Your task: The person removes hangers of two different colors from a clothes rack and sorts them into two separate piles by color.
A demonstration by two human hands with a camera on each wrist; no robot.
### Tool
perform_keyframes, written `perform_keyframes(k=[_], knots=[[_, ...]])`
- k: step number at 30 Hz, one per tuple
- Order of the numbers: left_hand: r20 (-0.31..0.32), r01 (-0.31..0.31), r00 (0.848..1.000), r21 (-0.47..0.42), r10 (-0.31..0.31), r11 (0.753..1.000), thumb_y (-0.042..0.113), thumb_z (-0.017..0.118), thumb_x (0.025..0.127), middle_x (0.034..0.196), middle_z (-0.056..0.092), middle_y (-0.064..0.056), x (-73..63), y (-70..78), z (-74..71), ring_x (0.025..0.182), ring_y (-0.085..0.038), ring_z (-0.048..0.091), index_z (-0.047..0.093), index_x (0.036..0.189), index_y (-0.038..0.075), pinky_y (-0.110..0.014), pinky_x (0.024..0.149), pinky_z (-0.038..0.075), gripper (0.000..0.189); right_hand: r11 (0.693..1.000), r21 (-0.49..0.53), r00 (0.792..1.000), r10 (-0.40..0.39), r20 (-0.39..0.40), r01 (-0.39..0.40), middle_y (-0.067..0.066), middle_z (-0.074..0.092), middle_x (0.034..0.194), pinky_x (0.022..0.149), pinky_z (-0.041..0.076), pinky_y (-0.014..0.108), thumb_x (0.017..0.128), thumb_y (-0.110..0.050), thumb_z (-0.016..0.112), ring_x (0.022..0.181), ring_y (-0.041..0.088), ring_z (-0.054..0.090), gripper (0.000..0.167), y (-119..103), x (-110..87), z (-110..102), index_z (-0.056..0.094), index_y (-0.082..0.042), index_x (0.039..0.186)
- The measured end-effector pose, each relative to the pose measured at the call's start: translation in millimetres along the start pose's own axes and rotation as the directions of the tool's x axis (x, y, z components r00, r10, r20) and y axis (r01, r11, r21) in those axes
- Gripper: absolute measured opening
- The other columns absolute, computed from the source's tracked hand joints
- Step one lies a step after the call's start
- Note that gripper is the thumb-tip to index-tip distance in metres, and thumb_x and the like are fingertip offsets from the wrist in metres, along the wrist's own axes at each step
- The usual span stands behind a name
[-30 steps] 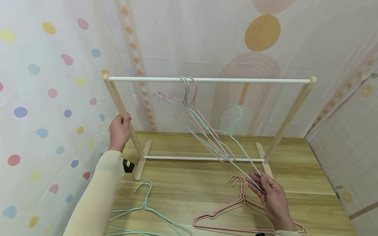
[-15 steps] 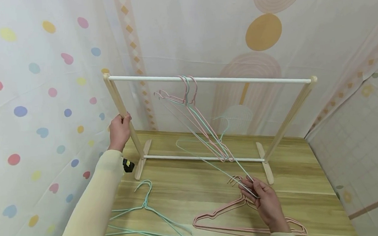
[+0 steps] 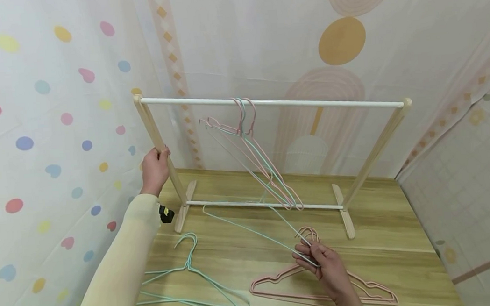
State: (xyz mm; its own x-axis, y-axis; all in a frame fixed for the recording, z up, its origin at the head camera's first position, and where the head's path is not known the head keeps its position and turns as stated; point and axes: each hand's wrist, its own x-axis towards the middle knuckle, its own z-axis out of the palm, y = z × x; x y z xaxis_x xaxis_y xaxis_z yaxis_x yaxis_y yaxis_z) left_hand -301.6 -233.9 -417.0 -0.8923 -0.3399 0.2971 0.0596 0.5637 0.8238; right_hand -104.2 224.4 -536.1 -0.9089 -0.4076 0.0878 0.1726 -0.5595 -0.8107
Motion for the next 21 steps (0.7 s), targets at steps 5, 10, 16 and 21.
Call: perform_keyframes(k=[5,10,16,21], knots=[[-0.008,0.002,1.0,0.007,-0.002,1.0,0.03,0.044,0.105,0.071,0.042,-0.012,0.1,-1.2,-0.1,0.061,-0.027,0.042,0.058,0.102,-0.003,-0.037,0.055,0.038,0.036,0.998,-0.025,0.999,0.051,0.011,-0.05,0.02,0.061,0.123,0.096,0.042,0.04,0.108,-0.01,0.03,0.114,0.034,0.059,0.038,11,-0.3,5,0.047,0.012,0.134],[-0.016,-0.009,1.0,0.012,0.009,1.0,0.032,0.043,0.105,0.071,0.042,-0.012,0.9,-1.9,-0.3,0.062,-0.027,0.043,0.058,0.101,-0.003,-0.037,0.056,0.038,0.038,0.997,-0.018,0.996,0.082,0.042,-0.081,0.022,0.06,0.124,0.095,0.043,0.04,0.108,-0.01,0.029,0.113,0.034,0.059,0.039,20,0.4,9,0.047,0.012,0.135],[-0.011,-0.007,1.0,0.003,0.007,1.0,0.032,0.044,0.105,0.07,0.042,-0.012,-0.1,0.1,-0.3,0.062,-0.027,0.042,0.058,0.1,-0.003,-0.038,0.057,0.038,0.038,0.994,0.02,0.988,0.105,0.109,-0.108,0.022,0.059,0.125,0.096,0.042,0.042,0.108,-0.008,0.027,0.114,0.036,0.058,0.039,31,0.8,16,0.042,0.017,0.135],[-0.009,-0.011,1.0,0.0,0.011,1.0,0.032,0.043,0.105,0.071,0.042,-0.012,-0.6,-0.3,0.6,0.061,-0.028,0.042,0.058,0.101,-0.003,-0.038,0.056,0.038,0.038,0.989,0.022,0.976,0.143,0.161,-0.149,0.023,0.058,0.126,0.097,0.039,0.046,0.109,-0.008,0.024,0.115,0.04,0.056,0.04,43,2.3,22,0.043,0.015,0.135]])
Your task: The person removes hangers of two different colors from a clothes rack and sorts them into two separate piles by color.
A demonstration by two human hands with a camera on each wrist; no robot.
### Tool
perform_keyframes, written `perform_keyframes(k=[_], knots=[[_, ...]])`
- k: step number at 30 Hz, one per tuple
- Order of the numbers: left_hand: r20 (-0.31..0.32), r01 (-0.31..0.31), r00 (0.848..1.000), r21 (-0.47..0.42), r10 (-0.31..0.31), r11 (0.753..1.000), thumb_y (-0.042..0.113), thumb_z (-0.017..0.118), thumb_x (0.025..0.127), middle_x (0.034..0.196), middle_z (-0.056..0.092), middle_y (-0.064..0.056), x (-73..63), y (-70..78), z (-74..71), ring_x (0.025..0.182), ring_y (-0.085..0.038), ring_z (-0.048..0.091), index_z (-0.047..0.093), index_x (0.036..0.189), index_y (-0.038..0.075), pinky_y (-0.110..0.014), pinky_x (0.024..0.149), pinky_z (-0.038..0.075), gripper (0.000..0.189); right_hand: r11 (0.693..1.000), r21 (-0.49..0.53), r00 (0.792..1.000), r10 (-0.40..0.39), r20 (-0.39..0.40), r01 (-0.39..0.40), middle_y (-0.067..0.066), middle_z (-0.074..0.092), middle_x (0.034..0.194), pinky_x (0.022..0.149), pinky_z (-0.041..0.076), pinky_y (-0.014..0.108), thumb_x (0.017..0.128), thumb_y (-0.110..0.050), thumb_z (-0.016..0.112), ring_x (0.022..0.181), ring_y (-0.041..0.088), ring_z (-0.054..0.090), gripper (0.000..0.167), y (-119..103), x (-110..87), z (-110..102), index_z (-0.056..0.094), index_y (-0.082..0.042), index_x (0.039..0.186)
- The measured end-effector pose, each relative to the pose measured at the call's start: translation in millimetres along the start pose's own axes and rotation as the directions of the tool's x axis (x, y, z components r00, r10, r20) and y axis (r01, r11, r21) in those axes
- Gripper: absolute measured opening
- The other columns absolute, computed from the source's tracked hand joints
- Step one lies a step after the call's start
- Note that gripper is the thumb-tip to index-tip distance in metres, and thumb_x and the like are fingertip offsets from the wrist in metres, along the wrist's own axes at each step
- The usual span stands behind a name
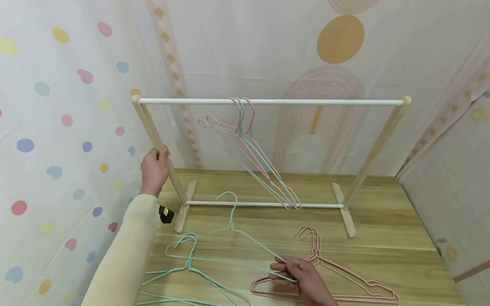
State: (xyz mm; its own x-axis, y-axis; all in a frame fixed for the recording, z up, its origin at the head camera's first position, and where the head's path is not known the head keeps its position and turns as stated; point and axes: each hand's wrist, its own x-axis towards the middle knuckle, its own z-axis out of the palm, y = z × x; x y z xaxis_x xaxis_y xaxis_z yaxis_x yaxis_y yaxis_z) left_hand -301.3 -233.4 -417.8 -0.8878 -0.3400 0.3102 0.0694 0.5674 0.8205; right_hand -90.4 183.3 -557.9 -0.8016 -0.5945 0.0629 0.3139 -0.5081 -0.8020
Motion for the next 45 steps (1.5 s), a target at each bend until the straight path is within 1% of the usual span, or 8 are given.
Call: perform_keyframes(k=[5,8,12,15,21,29,37,45], knots=[[0.001,0.0,1.0,0.004,0.0,1.0,0.032,0.043,0.105,0.071,0.043,-0.013,-1.0,-1.1,-0.3,0.062,-0.028,0.042,0.059,0.104,-0.004,-0.038,0.057,0.038,0.04,0.999,-0.018,0.999,0.04,0.008,-0.04,0.021,0.059,0.126,0.098,0.038,0.047,0.109,-0.01,0.026,0.115,0.04,0.056,0.04,11,3.3,7,0.043,0.015,0.136],[0.004,0.001,1.0,0.005,-0.001,1.0,0.03,0.043,0.105,0.071,0.043,-0.013,-1.5,0.0,-0.8,0.062,-0.028,0.042,0.059,0.105,-0.004,-0.038,0.056,0.038,0.037,0.998,0.002,0.998,0.061,0.028,-0.061,0.021,0.058,0.127,0.098,0.038,0.047,0.109,-0.011,0.026,0.115,0.04,0.056,0.041,17,5.0,11,0.042,0.015,0.136],[-0.001,0.001,1.0,0.005,-0.001,1.0,0.028,0.045,0.105,0.072,0.043,-0.013,-0.5,2.9,-1.5,0.062,-0.028,0.043,0.059,0.105,-0.003,-0.037,0.056,0.037,0.034,0.997,0.027,0.996,0.069,0.063,-0.071,0.023,0.056,0.129,0.099,0.035,0.051,0.109,-0.011,0.026,0.118,0.046,0.051,0.041,25,10.1,18,0.038,0.017,0.137],[-0.001,-0.001,1.0,0.003,0.001,1.0,0.029,0.044,0.105,0.072,0.044,-0.013,0.2,4.6,-1.6,0.062,-0.027,0.043,0.059,0.105,-0.002,-0.037,0.055,0.037,0.035,0.998,0.002,0.995,0.069,0.065,-0.069,0.025,0.056,0.128,0.099,0.036,0.051,0.109,-0.009,0.027,0.118,0.049,0.049,0.042,30,15.4,22,0.034,0.021,0.137],[0.007,-0.002,1.0,0.0,0.002,1.0,0.031,0.044,0.105,0.072,0.044,-0.012,-1.4,5.3,-1.0,0.061,-0.027,0.043,0.059,0.105,-0.004,-0.036,0.055,0.037,0.038,0.993,-0.043,0.993,0.11,0.052,-0.108,0.023,0.057,0.127,0.097,0.041,0.044,0.109,-0.012,0.029,0.116,0.039,0.056,0.047,40,21.0,29,0.025,0.026,0.137],[0.011,0.006,1.0,0.004,-0.006,1.0,0.03,0.043,0.105,0.07,0.041,-0.012,-3.1,7.1,-0.5,0.059,-0.026,0.041,0.058,0.103,-0.004,-0.037,0.055,0.036,0.037,0.988,0.0,0.986,0.153,0.069,-0.153,0.022,0.057,0.129,0.098,0.041,0.042,0.109,-0.012,0.029,0.118,0.037,0.055,0.048,49,24.3,35,0.023,0.025,0.138],[0.007,0.015,1.0,-0.001,-0.015,1.0,0.03,0.043,0.105,0.071,0.042,-0.012,-4.6,9.4,-2.4,0.061,-0.027,0.041,0.057,0.101,-0.003,-0.038,0.056,0.036,0.036,0.977,0.014,0.975,0.21,0.07,-0.211,0.023,0.057,0.127,0.097,0.043,0.04,0.109,-0.016,0.034,0.115,0.034,0.058,0.051,58,36.4,44,0.024,0.023,0.139],[0.016,0.019,1.0,-0.007,-0.019,1.0,0.03,0.043,0.105,0.074,0.046,-0.013,-4.4,10.0,-2.3,0.063,-0.026,0.044,0.06,0.112,-0.004,-0.036,0.057,0.038,0.038,0.964,0.08,0.965,0.249,0.083,-0.255,0.022,0.058,0.126,0.096,0.044,0.037,0.108,-0.016,0.036,0.113,0.03,0.06,0.054,71,43.6,50,0.02,0.024,0.139]])
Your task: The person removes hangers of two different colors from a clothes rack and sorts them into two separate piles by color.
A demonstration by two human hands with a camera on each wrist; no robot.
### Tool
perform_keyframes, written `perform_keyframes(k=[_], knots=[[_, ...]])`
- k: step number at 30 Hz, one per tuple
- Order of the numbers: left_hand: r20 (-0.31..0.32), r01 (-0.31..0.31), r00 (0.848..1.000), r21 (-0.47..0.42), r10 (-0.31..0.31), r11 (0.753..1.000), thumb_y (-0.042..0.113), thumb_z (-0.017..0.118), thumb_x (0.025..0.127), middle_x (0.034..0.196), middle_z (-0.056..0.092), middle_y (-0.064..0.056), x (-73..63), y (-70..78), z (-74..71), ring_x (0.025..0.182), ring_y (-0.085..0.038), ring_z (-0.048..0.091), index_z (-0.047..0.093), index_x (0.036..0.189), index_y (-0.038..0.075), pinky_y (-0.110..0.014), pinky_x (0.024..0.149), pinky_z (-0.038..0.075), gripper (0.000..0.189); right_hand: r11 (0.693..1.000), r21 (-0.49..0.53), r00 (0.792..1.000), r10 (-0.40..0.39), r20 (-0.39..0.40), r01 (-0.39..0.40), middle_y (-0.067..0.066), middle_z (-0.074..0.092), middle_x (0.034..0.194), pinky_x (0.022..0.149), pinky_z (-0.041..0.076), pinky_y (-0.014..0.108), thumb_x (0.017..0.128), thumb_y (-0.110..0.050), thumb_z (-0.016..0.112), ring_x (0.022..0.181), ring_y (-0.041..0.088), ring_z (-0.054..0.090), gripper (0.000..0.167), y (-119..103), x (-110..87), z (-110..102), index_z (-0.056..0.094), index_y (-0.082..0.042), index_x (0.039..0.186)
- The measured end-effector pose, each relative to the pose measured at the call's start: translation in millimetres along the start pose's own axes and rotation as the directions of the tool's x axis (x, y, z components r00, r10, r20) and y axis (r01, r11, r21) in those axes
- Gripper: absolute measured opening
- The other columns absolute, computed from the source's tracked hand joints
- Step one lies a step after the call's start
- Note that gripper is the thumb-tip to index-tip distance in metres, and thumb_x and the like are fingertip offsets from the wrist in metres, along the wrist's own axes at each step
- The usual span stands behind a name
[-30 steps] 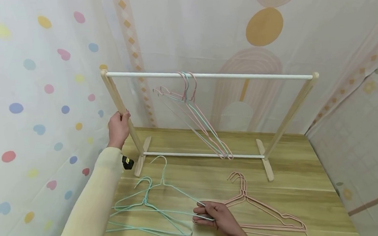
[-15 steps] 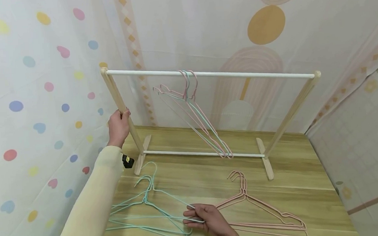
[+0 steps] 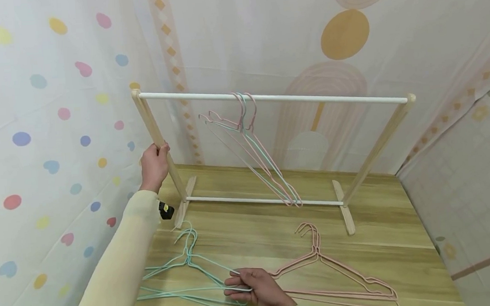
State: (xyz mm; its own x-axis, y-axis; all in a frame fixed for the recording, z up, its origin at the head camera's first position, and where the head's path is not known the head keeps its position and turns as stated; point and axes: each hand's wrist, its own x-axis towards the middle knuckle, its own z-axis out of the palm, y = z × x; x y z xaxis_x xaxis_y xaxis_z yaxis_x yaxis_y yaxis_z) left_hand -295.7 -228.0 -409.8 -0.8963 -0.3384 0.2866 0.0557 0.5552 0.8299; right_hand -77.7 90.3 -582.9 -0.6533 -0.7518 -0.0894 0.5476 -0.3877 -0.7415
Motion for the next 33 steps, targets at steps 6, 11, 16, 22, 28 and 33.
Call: perform_keyframes(k=[6,11,16,22,28,33], knots=[[-0.008,-0.004,1.0,0.007,0.004,1.0,0.032,0.043,0.105,0.073,0.045,-0.013,0.5,-0.4,0.9,0.062,-0.027,0.043,0.059,0.108,-0.004,-0.036,0.056,0.038,0.04,0.999,-0.028,0.999,0.014,-0.044,-0.015,0.026,0.056,0.127,0.094,0.045,0.037,0.107,-0.018,0.039,0.112,0.032,0.06,0.053,6,2.1,1,0.026,0.023,0.138],[-0.014,-0.01,1.0,0.0,0.01,1.0,0.029,0.045,0.105,0.073,0.046,-0.014,1.4,-0.1,1.8,0.063,-0.028,0.044,0.059,0.107,-0.004,-0.038,0.057,0.038,0.036,0.995,-0.092,0.991,0.02,-0.136,-0.032,0.029,0.056,0.124,0.091,0.048,0.038,0.107,-0.019,0.042,0.109,0.033,0.062,0.054,8,2.8,4,0.028,0.024,0.137],[-0.01,0.0,1.0,0.014,0.0,1.0,0.031,0.043,0.105,0.075,0.046,-0.013,2.2,-0.7,1.6,0.064,-0.028,0.045,0.059,0.106,-0.003,-0.037,0.058,0.039,0.038,0.97,-0.24,0.972,-0.012,-0.233,-0.046,0.03,0.057,0.121,0.086,0.051,0.038,0.106,-0.021,0.043,0.108,0.039,0.061,0.054,9,1.9,6,0.033,0.023,0.136],[-0.018,-0.003,1.0,-0.002,0.003,1.0,0.029,0.044,0.105,0.075,0.046,-0.014,3.3,-0.4,1.6,0.065,-0.029,0.044,0.058,0.105,-0.004,-0.038,0.058,0.039,0.036,0.889,-0.456,0.963,-0.084,-0.254,-0.043,0.034,0.058,0.118,0.09,0.048,0.041,0.106,-0.018,0.043,0.109,0.044,0.059,0.048,6,-1.0,6,0.04,0.023,0.131],[-0.014,0.0,1.0,0.005,0.0,1.0,0.031,0.043,0.105,0.077,0.047,-0.014,4.0,-0.6,1.7,0.066,-0.028,0.045,0.058,0.105,-0.004,-0.037,0.06,0.039,0.038,0.826,-0.562,0.946,-0.141,-0.291,-0.049,0.032,0.058,0.121,0.093,0.047,0.04,0.105,-0.015,0.045,0.111,0.042,0.058,0.044,4,-5.5,9,0.044,0.021,0.131],[-0.016,0.0,1.0,0.002,0.0,1.0,0.03,0.044,0.105,0.076,0.047,-0.015,4.3,-0.5,1.2,0.066,-0.029,0.045,0.058,0.103,-0.004,-0.038,0.06,0.039,0.037,0.745,-0.662,0.93,-0.182,-0.319,-0.081,0.023,0.061,0.123,0.096,0.044,0.038,0.105,-0.021,0.045,0.118,0.033,0.056,0.044,0,-8.5,11,0.049,0.014,0.132]])
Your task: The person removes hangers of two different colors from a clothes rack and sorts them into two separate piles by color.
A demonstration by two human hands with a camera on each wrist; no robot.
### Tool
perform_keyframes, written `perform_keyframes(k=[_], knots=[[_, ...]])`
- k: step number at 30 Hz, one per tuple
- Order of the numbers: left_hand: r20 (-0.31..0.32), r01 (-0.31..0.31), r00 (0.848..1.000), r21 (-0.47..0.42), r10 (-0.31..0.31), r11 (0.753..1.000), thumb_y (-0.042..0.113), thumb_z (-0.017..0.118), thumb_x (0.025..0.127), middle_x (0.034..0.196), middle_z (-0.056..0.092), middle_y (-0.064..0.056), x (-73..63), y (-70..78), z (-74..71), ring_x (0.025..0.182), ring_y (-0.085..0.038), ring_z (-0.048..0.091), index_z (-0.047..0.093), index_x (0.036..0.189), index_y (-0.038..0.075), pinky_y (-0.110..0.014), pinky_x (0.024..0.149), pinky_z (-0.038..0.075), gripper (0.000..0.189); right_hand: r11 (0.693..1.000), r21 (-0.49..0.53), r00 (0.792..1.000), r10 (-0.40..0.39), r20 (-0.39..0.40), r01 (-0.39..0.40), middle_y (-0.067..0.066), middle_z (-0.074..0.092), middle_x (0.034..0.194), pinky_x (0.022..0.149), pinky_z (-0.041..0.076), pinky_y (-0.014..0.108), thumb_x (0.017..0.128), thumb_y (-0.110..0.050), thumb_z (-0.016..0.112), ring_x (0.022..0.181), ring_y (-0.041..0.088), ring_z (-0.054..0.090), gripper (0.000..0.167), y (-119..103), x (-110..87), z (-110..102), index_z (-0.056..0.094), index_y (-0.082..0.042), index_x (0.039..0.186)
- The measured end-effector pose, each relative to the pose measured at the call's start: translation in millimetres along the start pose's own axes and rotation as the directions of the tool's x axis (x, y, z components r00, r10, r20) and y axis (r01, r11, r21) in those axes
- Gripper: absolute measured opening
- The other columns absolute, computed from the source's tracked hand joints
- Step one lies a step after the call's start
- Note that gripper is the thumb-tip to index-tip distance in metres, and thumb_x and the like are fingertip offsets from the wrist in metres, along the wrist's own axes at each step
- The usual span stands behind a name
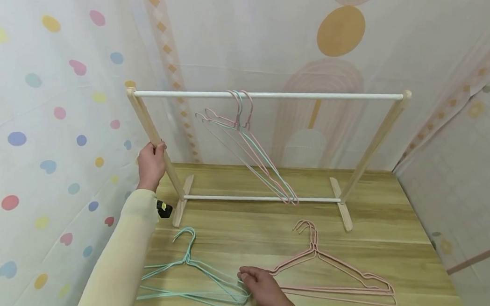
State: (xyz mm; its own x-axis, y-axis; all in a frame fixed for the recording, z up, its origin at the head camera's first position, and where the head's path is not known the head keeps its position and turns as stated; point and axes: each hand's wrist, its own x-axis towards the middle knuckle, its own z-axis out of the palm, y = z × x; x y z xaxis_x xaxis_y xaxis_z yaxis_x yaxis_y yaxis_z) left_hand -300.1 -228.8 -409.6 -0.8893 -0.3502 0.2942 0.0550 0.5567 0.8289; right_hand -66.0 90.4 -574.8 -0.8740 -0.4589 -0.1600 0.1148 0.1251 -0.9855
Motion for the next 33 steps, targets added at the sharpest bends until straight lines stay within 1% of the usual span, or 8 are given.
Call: perform_keyframes(k=[2,5,10,16,22,24,28,33], knots=[[0.004,0.002,1.0,-0.003,-0.002,1.0,0.03,0.044,0.105,0.076,0.047,-0.014,-0.2,-0.2,0.0,0.066,-0.029,0.045,0.058,0.103,-0.004,-0.038,0.06,0.039,0.037,1.0,0.015,1.0,-0.003,-0.009,0.003,0.024,0.06,0.122,0.097,0.043,0.039,0.105,-0.021,0.045,0.118,0.034,0.056,0.044,-1,-1.1,-2,0.049,0.015,0.132],[0.013,0.008,1.0,-0.005,-0.008,1.0,0.031,0.043,0.105,0.076,0.046,-0.014,-0.5,-0.6,-0.3,0.066,-0.029,0.044,0.058,0.104,-0.005,-0.038,0.06,0.038,0.038,0.997,0.08,1.0,-0.01,-0.006,0.01,0.028,0.059,0.122,0.096,0.044,0.041,0.106,-0.017,0.045,0.118,0.038,0.055,0.043,-2,-1.8,-4,0.048,0.018,0.13],[0.016,0.013,1.0,-0.007,-0.013,1.0,0.03,0.043,0.105,0.076,0.045,-0.014,-1.3,-0.3,-1.4,0.065,-0.028,0.044,0.058,0.105,-0.005,-0.038,0.059,0.038,0.038,0.987,0.156,1.0,-0.02,0.0,0.02,0.032,0.059,0.119,0.094,0.045,0.044,0.106,-0.014,0.044,0.115,0.042,0.056,0.041,-1,-1.8,-6,0.047,0.02,0.128],[0.002,-0.002,1.0,0.003,0.002,1.0,0.029,0.044,0.105,0.075,0.046,-0.014,-1.9,-0.6,-1.9,0.065,-0.029,0.045,0.057,0.101,-0.004,-0.038,0.059,0.039,0.036,0.962,0.272,1.0,-0.003,0.016,-0.002,0.035,0.055,0.121,0.094,0.045,0.047,0.106,-0.016,0.043,0.115,0.047,0.053,0.044,1,-1.6,-9,0.045,0.022,0.129],[-0.007,-0.014,1.0,0.001,0.014,1.0,0.028,0.045,0.105,0.073,0.045,-0.014,-1.7,-1.1,-1.2,0.064,-0.029,0.044,0.057,0.099,-0.004,-0.038,0.058,0.038,0.035,0.935,0.353,0.999,0.027,0.037,-0.038,0.035,0.054,0.124,0.093,0.046,0.046,0.106,-0.02,0.043,0.116,0.046,0.053,0.049,1,-2.2,-18,0.042,0.022,0.131],[-0.005,-0.013,1.0,0.002,0.013,1.0,0.028,0.044,0.105,0.073,0.045,-0.014,-1.8,-0.7,-0.7,0.064,-0.029,0.043,0.057,0.1,-0.004,-0.037,0.058,0.038,0.035,0.925,0.377,0.999,0.025,0.038,-0.037,0.035,0.053,0.125,0.093,0.045,0.047,0.106,-0.02,0.043,0.116,0.047,0.053,0.049,1,-2.7,-21,0.041,0.022,0.132],[-0.01,-0.017,1.0,0.006,0.017,1.0,0.027,0.045,0.105,0.073,0.045,-0.014,-1.5,-0.1,0.6,0.064,-0.029,0.044,0.058,0.1,-0.004,-0.037,0.058,0.038,0.034,0.912,0.409,0.999,0.026,0.018,-0.031,0.034,0.054,0.125,0.093,0.044,0.049,0.106,-0.019,0.044,0.115,0.047,0.053,0.048,-2,-2.9,-26,0.042,0.022,0.131],[-0.01,-0.019,1.0,0.002,0.019,1.0,0.027,0.045,0.105,0.072,0.045,-0.013,-0.6,0.2,1.9,0.063,-0.029,0.044,0.058,0.1,-0.004,-0.038,0.058,0.038,0.033,0.891,0.452,0.999,0.048,-0.006,-0.04,0.027,0.058,0.124,0.094,0.043,0.052,0.105,-0.022,0.046,0.113,0.044,0.056,0.049,-7,-4.4,-32,0.044,0.019,0.132]])
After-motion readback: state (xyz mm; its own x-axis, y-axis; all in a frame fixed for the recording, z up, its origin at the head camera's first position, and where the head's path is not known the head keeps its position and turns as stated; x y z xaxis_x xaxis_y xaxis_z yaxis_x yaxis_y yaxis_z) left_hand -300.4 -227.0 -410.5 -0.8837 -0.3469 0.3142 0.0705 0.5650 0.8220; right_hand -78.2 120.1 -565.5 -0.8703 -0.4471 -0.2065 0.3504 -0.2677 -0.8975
